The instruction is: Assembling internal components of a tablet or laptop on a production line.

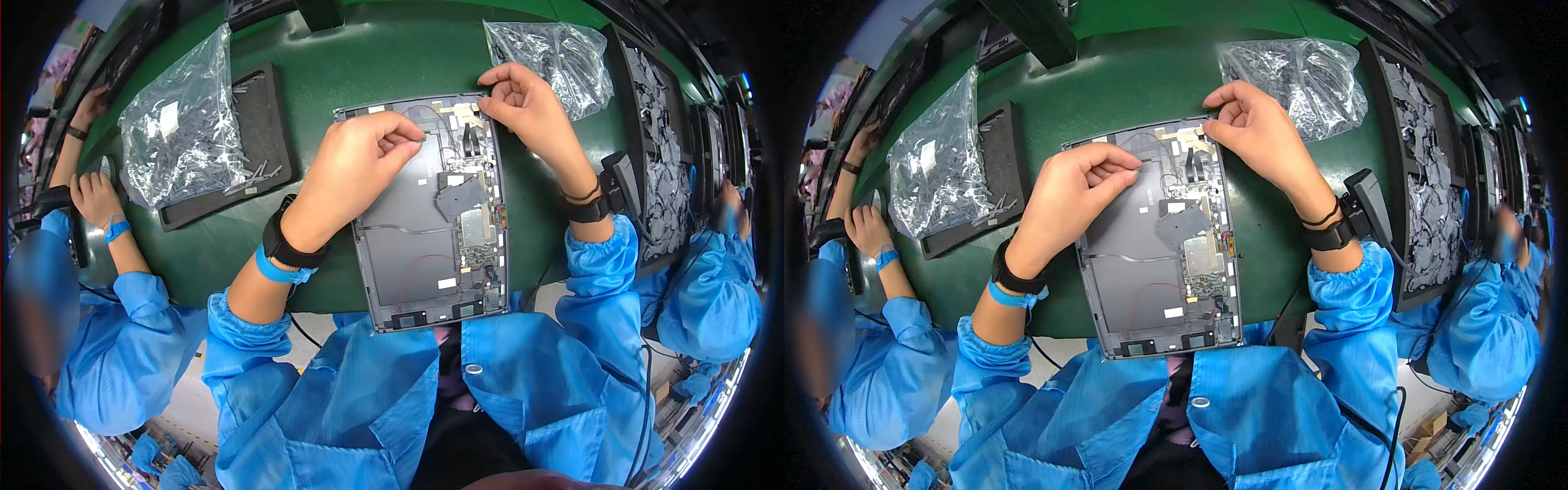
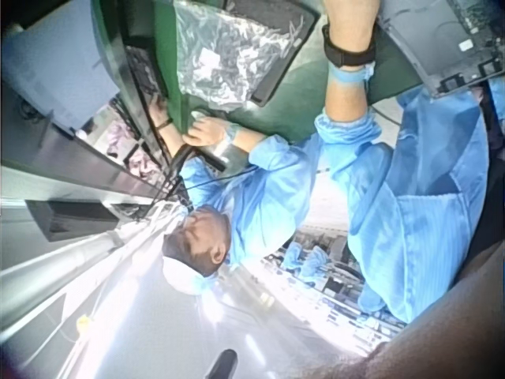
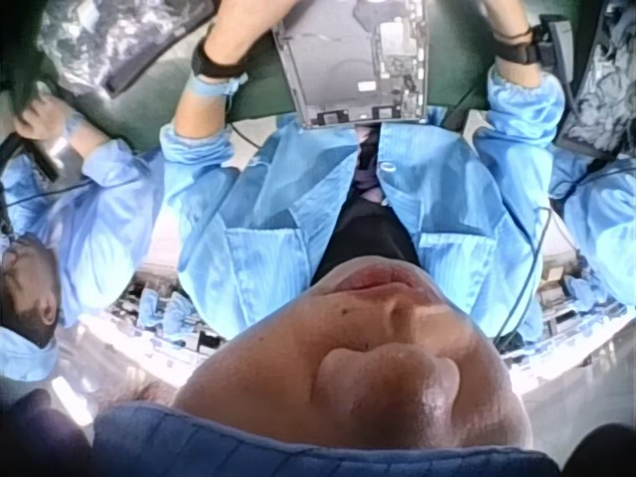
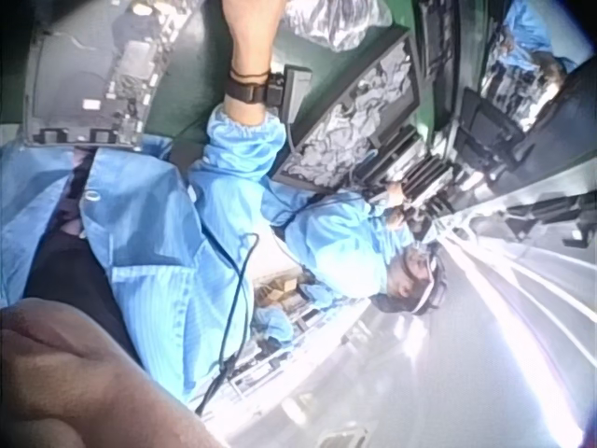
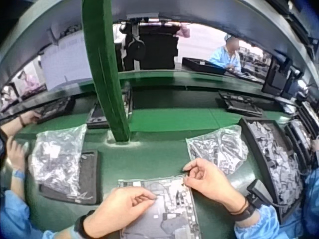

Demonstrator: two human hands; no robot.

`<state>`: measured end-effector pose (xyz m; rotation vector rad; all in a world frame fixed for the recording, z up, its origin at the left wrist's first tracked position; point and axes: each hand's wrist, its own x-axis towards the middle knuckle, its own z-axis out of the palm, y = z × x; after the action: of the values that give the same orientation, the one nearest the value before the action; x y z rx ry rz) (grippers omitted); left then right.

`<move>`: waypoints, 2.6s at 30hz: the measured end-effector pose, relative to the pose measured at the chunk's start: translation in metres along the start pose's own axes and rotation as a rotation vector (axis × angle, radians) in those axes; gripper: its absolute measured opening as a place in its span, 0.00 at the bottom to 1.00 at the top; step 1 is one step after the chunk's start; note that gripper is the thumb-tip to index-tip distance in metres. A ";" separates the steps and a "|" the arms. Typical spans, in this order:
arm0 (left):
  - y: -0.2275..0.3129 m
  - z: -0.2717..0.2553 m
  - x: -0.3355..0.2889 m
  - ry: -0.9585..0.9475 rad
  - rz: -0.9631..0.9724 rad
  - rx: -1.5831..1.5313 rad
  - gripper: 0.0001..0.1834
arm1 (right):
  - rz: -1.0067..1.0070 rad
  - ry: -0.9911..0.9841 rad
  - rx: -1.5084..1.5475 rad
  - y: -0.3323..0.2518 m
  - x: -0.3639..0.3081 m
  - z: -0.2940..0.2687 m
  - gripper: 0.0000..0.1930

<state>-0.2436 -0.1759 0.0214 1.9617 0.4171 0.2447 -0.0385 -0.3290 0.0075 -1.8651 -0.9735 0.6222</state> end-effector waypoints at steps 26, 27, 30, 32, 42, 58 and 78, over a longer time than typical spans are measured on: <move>-0.003 0.000 -0.003 0.013 0.007 0.006 0.07 | 0.083 -0.015 -0.110 -0.014 -0.003 0.004 0.10; -0.003 0.000 -0.003 0.012 0.008 0.010 0.07 | 0.084 -0.016 -0.112 -0.011 -0.003 0.004 0.10; -0.001 -0.001 -0.003 0.018 0.015 0.020 0.08 | 0.022 -0.024 0.030 0.000 -0.002 0.004 0.09; -0.002 -0.001 -0.004 0.026 0.021 0.027 0.08 | 0.032 -0.031 0.146 0.000 -0.001 0.004 0.10; 0.000 -0.001 -0.003 0.015 0.002 0.048 0.08 | 0.063 0.035 -0.364 -0.029 -0.006 0.013 0.07; -0.004 0.003 -0.004 0.056 0.067 0.034 0.08 | -0.009 0.074 -0.193 -0.016 -0.011 0.004 0.13; 0.016 -0.004 0.002 -0.038 -0.076 -0.331 0.18 | -0.282 0.233 -0.190 -0.035 -0.027 0.018 0.11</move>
<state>-0.2407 -0.1782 0.0370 1.6207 0.3979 0.2132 -0.0798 -0.3335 0.0308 -1.8681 -1.1424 0.1437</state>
